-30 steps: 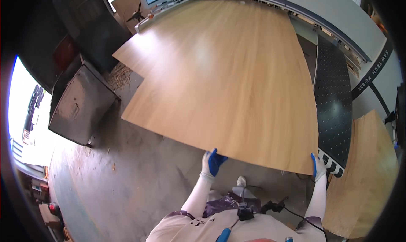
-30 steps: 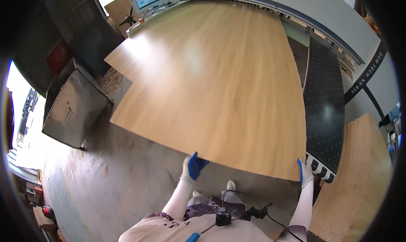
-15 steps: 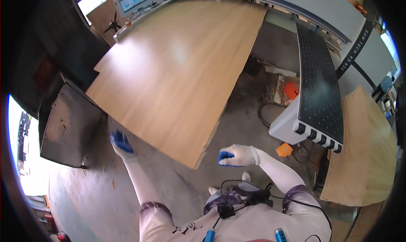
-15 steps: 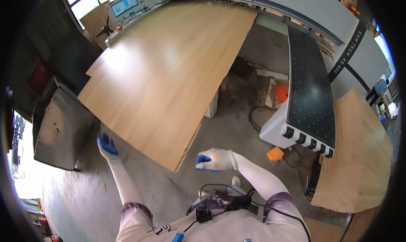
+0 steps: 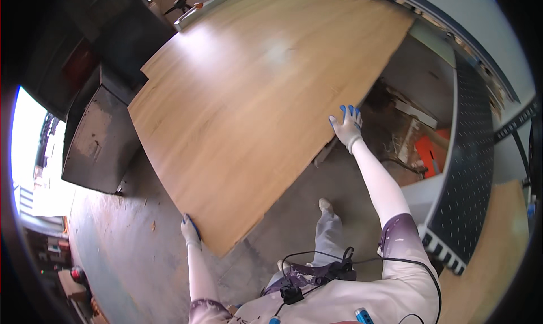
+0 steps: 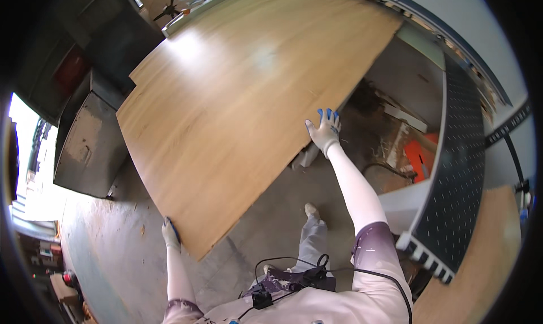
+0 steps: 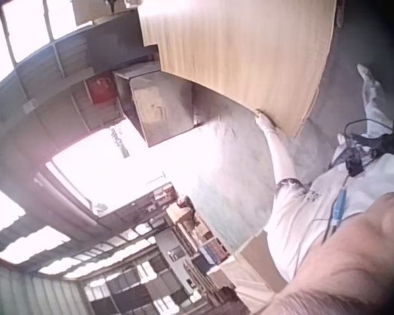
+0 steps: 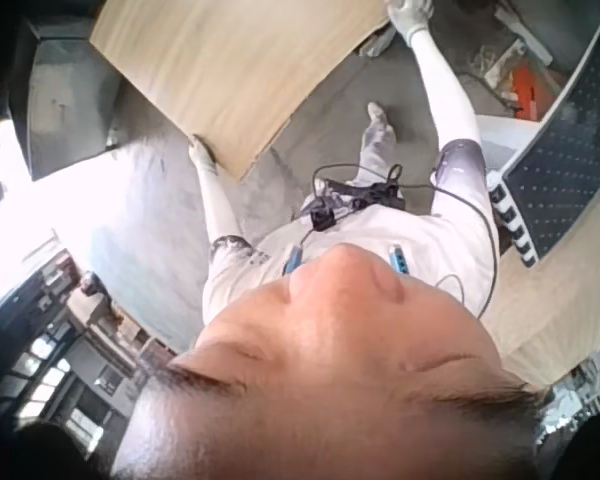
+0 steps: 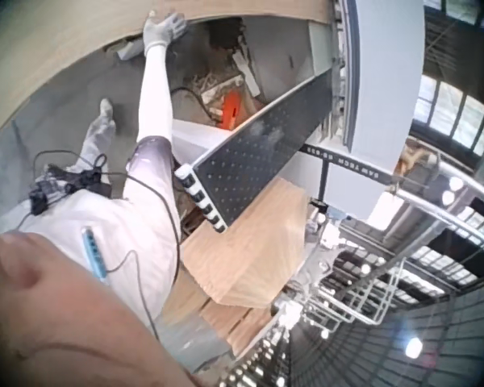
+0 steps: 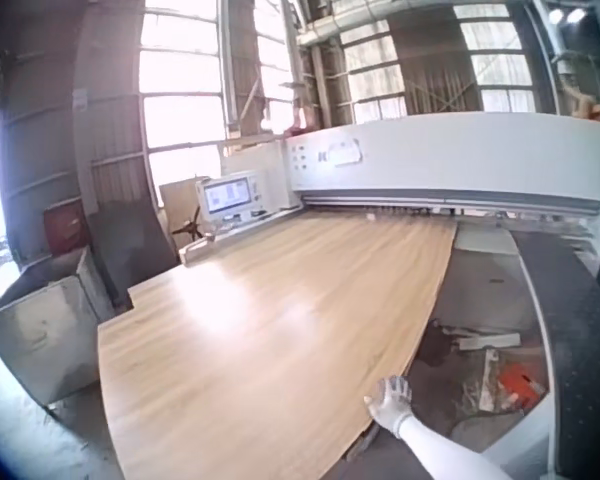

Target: Manually moving and stacking large wooden furniture panels from a machine table to a stack.

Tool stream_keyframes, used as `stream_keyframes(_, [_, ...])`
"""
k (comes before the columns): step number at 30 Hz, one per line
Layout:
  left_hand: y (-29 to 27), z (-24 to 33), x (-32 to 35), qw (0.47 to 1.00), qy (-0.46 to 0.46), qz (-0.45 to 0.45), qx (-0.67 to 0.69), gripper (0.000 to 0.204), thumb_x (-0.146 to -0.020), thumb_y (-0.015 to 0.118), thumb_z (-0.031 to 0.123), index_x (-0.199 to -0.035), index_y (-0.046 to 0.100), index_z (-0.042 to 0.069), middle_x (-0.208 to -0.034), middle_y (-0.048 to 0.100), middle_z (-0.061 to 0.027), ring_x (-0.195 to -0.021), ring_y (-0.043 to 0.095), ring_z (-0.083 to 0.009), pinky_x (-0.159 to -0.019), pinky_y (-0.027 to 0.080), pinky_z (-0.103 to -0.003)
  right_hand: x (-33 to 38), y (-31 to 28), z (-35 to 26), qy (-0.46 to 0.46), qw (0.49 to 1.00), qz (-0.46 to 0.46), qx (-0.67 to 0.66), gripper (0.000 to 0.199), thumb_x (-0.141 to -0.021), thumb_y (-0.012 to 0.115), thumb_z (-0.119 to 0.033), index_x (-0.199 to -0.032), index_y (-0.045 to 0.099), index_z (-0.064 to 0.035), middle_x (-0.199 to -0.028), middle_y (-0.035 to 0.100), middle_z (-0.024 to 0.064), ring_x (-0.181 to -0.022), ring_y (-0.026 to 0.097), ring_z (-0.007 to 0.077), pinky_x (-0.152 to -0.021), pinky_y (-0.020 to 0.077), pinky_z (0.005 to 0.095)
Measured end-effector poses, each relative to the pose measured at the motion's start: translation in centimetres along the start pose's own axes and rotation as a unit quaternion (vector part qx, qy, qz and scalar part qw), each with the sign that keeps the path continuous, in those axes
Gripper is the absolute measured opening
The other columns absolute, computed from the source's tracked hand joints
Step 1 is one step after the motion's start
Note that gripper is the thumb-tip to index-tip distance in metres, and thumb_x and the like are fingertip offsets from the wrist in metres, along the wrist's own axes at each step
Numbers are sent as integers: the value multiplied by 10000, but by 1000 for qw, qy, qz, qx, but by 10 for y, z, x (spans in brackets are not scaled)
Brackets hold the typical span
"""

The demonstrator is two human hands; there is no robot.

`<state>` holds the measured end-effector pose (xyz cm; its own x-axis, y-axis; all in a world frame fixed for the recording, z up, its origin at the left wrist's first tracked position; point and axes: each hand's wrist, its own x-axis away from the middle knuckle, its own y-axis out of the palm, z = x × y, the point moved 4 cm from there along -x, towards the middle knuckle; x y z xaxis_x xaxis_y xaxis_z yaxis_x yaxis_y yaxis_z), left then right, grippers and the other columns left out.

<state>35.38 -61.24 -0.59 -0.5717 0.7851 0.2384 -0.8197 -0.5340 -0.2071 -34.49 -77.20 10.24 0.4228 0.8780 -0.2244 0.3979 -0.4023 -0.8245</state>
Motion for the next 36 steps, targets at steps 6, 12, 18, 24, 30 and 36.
stream_keyframes(6, [-11,-3,43,983,-23,108,-148,451,-1027,470,362,-1188,605,-37,-1115,662,-99,-1007,610,-194,-915,472,-320,-34,46,-7,-39,992,67,-97,556,-778,726,-356,-1240,597,-73,-1473,314,284,-1410,110,502,-1145,96,617])
stream_keyframes(12, [35,23,28,993,-36,104,-44,432,-1044,441,335,-1198,597,-37,-1120,660,-92,-997,614,-180,-909,487,-314,-98,51,-14,-49,995,5,-90,598,-772,703,-405,-1252,583,-69,-1462,324,279,-1393,82,545,-1127,48,652])
stream_keyframes(18, [132,51,-55,995,-40,72,52,406,-1032,474,322,-1197,592,-29,-1124,654,-92,-983,619,-181,-891,498,-305,-230,104,-22,-49,994,-15,-97,610,-803,690,-408,-1288,544,-67,-1483,317,268,-1440,56,470,-1151,-47,600])
stream_keyframes(24, [221,101,-152,997,-17,24,71,413,-998,550,256,-1302,477,-14,-1196,608,-104,-1040,598,-191,-921,488,-306,-361,158,-64,64,993,-29,-95,609,-846,665,-470,-1341,521,-146,-1565,225,199,-1449,22,481,-1182,19,551])
stream_keyframes(30, [277,144,-225,998,48,9,31,600,-970,593,188,-1460,294,13,-1387,481,-123,-1232,491,-226,-1049,396,-323,-440,199,-103,103,994,-17,-17,612,-840,669,-488,-1347,514,-182,-1574,201,200,-1449,25,486,-1193,88,517])
stream_keyframes(36, [301,167,-261,998,46,8,41,649,-974,579,175,-1496,234,5,-1465,396,-131,-1308,413,-223,-1103,327,-324,-477,223,-113,69,998,9,-13,635,-813,705,-450,-1343,514,-159,-1571,193,223,-1453,34,476,-1193,85,518])
